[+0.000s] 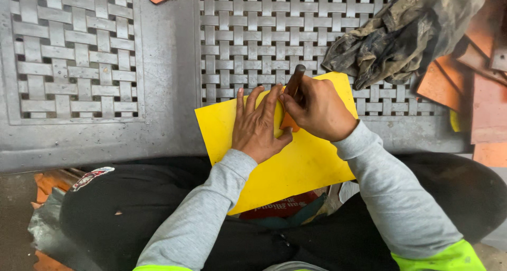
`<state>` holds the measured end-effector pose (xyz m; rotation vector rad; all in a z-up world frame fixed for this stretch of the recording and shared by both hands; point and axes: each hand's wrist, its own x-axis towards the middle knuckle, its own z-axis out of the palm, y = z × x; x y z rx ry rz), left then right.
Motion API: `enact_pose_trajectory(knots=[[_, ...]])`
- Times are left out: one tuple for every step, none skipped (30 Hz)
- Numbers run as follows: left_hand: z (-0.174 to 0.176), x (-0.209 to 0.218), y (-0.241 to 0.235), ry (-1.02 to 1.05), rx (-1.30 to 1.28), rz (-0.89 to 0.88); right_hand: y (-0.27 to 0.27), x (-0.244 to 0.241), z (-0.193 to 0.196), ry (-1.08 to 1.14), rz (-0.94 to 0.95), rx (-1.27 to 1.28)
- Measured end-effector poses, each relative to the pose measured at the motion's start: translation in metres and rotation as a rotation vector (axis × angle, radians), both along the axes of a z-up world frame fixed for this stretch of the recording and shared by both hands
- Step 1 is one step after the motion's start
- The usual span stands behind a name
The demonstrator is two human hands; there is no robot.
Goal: The person sits cross-legged and uses a pointed knife to cut a small orange leather piece on a yellow cutting board. The person repeatedly repositions the leather and trims its edges, producing small offcuts that remain on the board.
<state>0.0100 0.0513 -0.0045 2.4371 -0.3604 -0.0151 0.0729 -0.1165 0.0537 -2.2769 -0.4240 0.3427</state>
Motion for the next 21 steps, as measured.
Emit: enact_pose_trajectory(knots=[[0.000, 0.000, 0.000, -0.003, 0.005, -0.003, 0.002, 0.003, 0.002, -0.015, 0.012, 0.012], [-0.001, 0.000, 0.000, -0.006, 0.010, -0.006, 0.003, 0.005, 0.004, -0.029, 0.023, 0.023], [-0.001, 0.000, 0.000, -0.003, 0.018, -0.005, 0.004, 0.008, 0.006, -0.044, 0.034, 0.034], [-0.001, 0.000, 0.000, 0.000, 0.026, -0.005, 0.005, 0.010, 0.008, -0.079, 0.068, 0.054], [-0.001, 0.000, 0.000, 0.003, 0.033, -0.005, 0.006, 0.012, 0.009, -0.114, 0.102, 0.073], [-0.001, 0.000, 0.000, 0.009, 0.040, -0.006, 0.006, 0.014, 0.010, -0.148, 0.135, 0.093], [-0.001, 0.000, 0.000, 0.014, 0.047, -0.007, 0.008, 0.014, 0.011, -0.197, 0.163, 0.046], [-0.001, -0.001, 0.000, 0.020, 0.054, -0.008, 0.009, 0.013, 0.011, -0.246, 0.191, -0.001], [-0.001, 0.000, 0.000, 0.026, 0.049, -0.004, 0.010, 0.011, 0.012, -0.296, 0.218, -0.049], [-0.001, 0.000, 0.000, 0.031, 0.043, 0.000, 0.010, 0.009, 0.012, -0.325, 0.245, -0.046], [0.000, 0.000, -0.001, 0.038, 0.037, 0.004, 0.010, 0.006, 0.013, -0.351, 0.272, -0.044], [0.000, 0.000, -0.001, 0.023, 0.011, 0.012, 0.008, 0.002, 0.013, -0.378, 0.299, -0.042], [0.000, 0.000, -0.001, 0.006, -0.015, 0.020, 0.007, -0.001, 0.014, -0.405, 0.309, -0.063], [0.000, 0.000, -0.002, -0.011, -0.041, 0.027, 0.004, -0.004, 0.015, -0.432, 0.318, -0.083], [0.000, -0.001, -0.002, -0.005, -0.037, 0.026, 0.001, -0.008, 0.016, -0.458, 0.327, -0.104], [-0.001, -0.002, -0.002, 0.001, -0.034, 0.025, -0.002, -0.014, 0.018, -0.469, 0.330, -0.122], [-0.001, -0.002, -0.001, 0.005, -0.028, 0.024, -0.004, -0.018, 0.019, -0.482, 0.333, -0.138], [-0.001, -0.002, -0.001, 0.006, -0.026, 0.021, -0.006, -0.023, 0.021, -0.494, 0.336, -0.155], [-0.003, -0.002, -0.001, 0.008, -0.022, 0.016, -0.006, -0.027, 0.021, -0.504, 0.336, -0.173], [-0.004, -0.002, 0.000, 0.010, -0.019, 0.011, -0.006, -0.032, 0.022, -0.513, 0.336, -0.192], [-0.005, -0.002, -0.001, -0.004, -0.015, 0.015, -0.004, -0.036, 0.022, -0.523, 0.337, -0.210]])
